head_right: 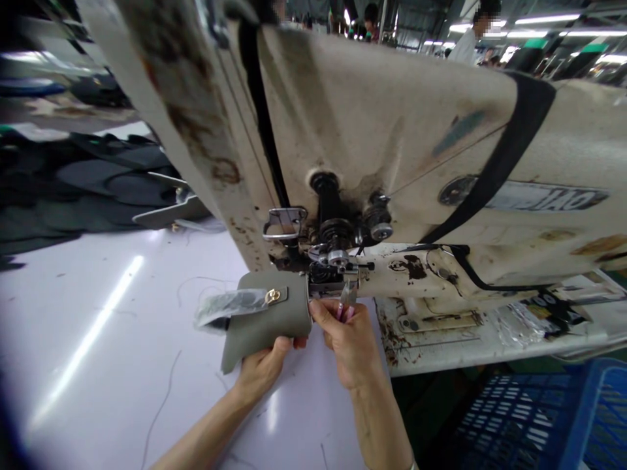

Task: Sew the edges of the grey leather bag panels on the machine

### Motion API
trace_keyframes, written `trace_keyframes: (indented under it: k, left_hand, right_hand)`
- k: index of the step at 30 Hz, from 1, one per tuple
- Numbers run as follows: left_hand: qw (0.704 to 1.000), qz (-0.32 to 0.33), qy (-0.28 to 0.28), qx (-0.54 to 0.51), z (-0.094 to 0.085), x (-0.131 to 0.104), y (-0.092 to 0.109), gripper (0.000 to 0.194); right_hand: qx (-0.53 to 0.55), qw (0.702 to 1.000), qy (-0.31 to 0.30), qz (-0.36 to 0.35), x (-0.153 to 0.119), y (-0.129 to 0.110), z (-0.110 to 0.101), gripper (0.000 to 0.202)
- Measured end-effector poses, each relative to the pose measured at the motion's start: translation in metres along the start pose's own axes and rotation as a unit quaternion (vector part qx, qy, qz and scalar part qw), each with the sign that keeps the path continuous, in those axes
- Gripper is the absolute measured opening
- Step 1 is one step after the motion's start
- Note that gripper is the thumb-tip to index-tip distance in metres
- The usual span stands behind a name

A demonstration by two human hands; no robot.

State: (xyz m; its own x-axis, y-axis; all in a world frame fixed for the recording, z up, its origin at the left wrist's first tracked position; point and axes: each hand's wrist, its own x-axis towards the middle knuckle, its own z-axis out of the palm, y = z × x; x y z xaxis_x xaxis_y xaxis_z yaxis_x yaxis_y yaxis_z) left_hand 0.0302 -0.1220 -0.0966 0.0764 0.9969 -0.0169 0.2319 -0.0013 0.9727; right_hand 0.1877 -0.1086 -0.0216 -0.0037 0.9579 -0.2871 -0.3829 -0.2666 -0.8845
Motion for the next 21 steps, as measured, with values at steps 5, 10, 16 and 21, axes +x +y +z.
trace_keyframes:
  k: [5, 10, 16, 21]
  left_hand:
    - [0.998, 0.011, -0.004, -0.055, 0.001, 0.000, 0.013, 0.055]
    - [0.994, 0.013, 0.079, -0.077, 0.010, -0.001, 0.028, 0.042]
    - [0.989, 0.008, 0.136, -0.052, 0.018, -0.002, 0.033, 0.038]
    - [0.998, 0.003, 0.027, -0.058, 0.004, 0.001, 0.028, 0.043]
  right_hand:
    - [-0.062, 0.996, -0.018, -0.069, -0.004, -0.003, 0.006, 0.025]
    - [-0.138, 0.984, -0.002, -0.109, -0.004, -0.002, 0.004, 0.011]
    - [-0.321, 0.934, 0.037, -0.152, -0.007, -0.009, 0.001, 0.033]
    - [-0.268, 0.950, 0.065, -0.146, 0.000, -0.004, 0.009, 0.017]
